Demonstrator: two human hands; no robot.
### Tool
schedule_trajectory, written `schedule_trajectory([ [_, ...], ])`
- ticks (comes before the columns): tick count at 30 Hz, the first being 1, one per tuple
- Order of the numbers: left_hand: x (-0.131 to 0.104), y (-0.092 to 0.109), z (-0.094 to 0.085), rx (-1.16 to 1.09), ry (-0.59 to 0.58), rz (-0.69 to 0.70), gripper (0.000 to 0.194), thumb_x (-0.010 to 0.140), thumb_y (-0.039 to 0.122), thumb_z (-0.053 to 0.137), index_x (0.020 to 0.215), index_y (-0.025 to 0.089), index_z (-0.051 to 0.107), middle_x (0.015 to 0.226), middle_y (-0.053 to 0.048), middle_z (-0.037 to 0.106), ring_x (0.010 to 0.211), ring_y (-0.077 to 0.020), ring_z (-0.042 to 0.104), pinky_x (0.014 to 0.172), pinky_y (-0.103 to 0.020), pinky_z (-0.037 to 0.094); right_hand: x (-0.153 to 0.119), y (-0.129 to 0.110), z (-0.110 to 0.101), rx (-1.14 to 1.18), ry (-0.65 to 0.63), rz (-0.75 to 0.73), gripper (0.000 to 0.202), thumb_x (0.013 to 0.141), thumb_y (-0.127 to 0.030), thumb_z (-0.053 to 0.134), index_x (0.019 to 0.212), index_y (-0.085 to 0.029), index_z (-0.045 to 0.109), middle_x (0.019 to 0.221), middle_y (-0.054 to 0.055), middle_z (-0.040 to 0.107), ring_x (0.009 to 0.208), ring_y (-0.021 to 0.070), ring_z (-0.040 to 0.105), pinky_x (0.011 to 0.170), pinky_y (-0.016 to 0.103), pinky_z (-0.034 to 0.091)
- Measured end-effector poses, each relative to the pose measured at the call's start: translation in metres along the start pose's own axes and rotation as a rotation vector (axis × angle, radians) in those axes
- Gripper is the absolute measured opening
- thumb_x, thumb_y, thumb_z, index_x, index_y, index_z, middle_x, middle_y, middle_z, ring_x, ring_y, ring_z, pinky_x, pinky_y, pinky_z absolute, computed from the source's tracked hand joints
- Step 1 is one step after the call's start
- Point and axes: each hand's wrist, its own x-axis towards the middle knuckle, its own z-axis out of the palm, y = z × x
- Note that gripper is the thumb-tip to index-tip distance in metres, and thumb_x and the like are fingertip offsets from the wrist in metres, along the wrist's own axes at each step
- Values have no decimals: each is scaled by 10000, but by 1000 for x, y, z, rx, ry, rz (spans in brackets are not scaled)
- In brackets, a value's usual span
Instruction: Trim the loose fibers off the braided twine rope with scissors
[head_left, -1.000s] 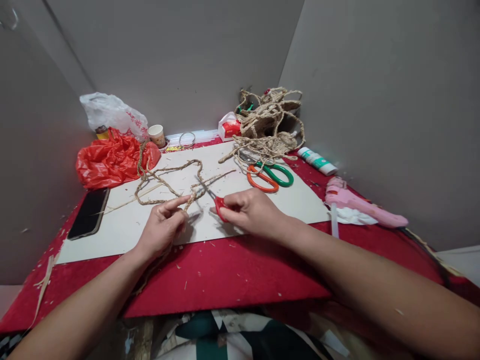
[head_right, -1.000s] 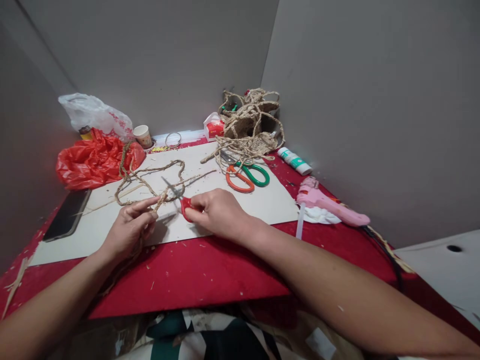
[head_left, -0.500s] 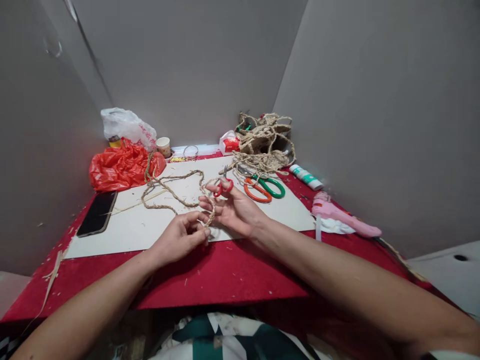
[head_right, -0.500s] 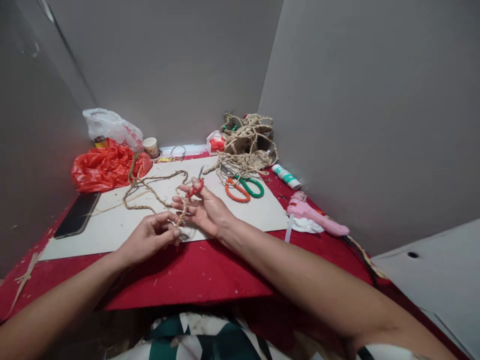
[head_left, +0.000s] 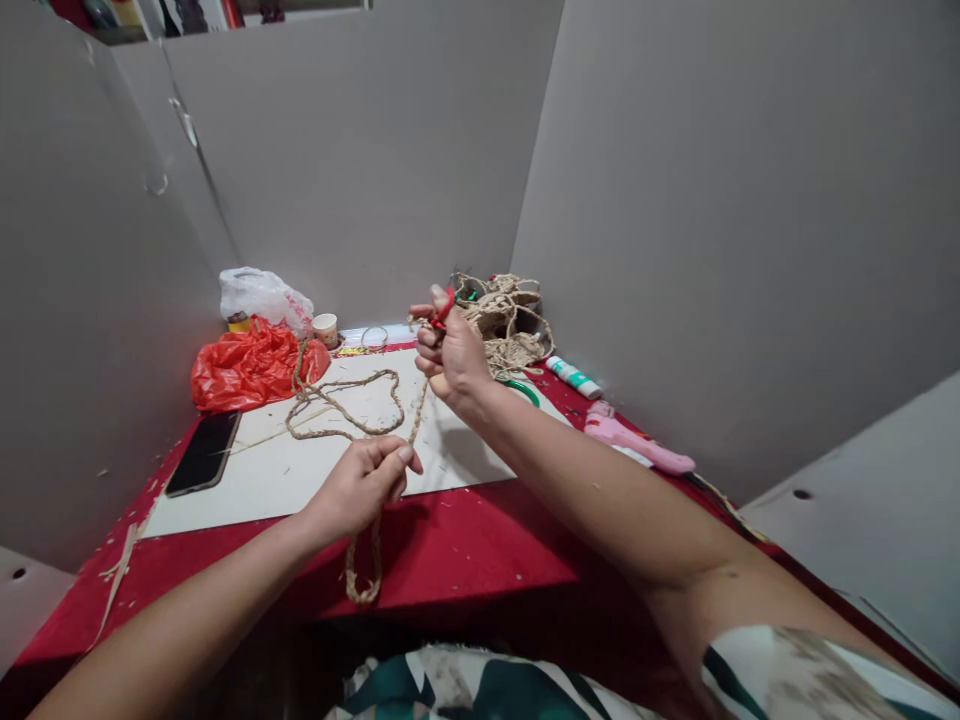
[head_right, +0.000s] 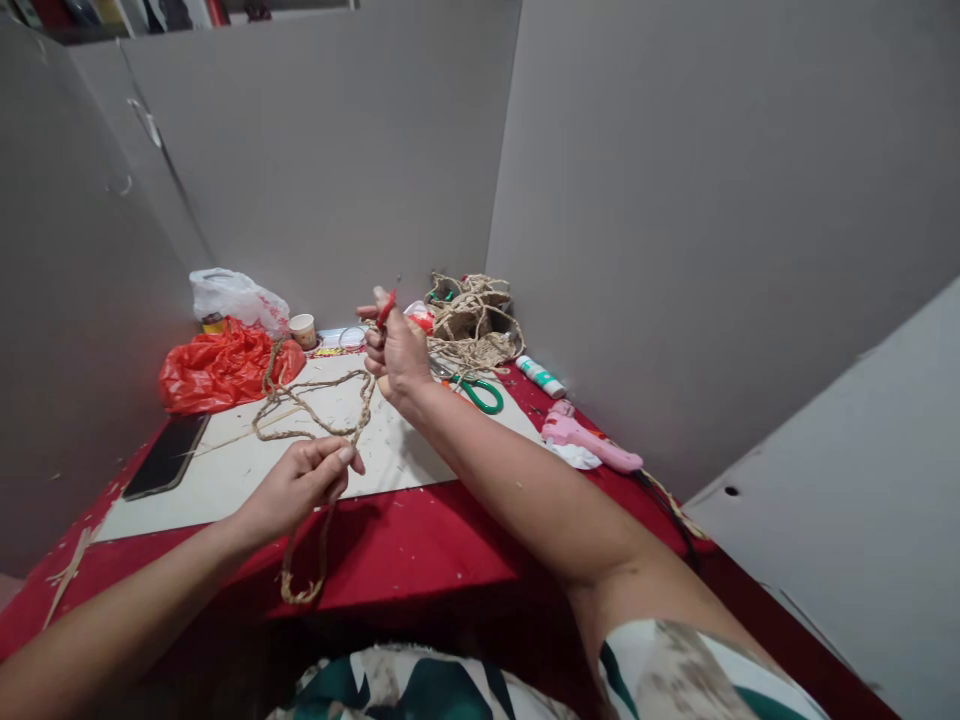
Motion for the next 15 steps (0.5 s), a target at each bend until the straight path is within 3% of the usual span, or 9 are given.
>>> schedule_trajectory([
  [4,10,-11,1,-136,-3,-101,387,865,489,520,968,127,610,580,1,616,372,-39,271,394,-191,199,8,12,-5,-88,19,-74,393,778,-559,638,749,-172,581,444,-105,356,351,21,186,348,176,119],
  [7,25,-10,-8,-205,28,-101,449,842,481,574,1130,137,577,698,-44,688,380,-40,348,397,-178,249,16,12,1,-183,-25,-280,363,768,-532,658,727,-175,607,479,-86,396,382,27,237,362,184,165],
  [9,38,-7,-12,-240,40,-71,436,842,453,591,1136,131,582,728,-69,704,392,-44,406,413,-172,305,27,7,5,-309,-28,-379,333,811,-505,625,736,-181,622,520,-70,434,412,29,292,390,179,227],
  [12,55,-10,-12,-362,140,-160,282,830,310,627,1022,104,619,784,-98,714,380,-41,439,382,-168,321,54,2,-4,-637,62,-220,328,878,-468,560,731,-179,612,559,-50,501,432,26,376,436,168,310],
  [15,65,-26,-13,-452,264,-300,93,802,122,599,868,64,627,772,-98,684,393,-37,475,359,-154,327,73,5,-31,-817,55,-18,296,771,-360,724,617,-152,580,455,-37,474,413,56,450,414,179,312],
])
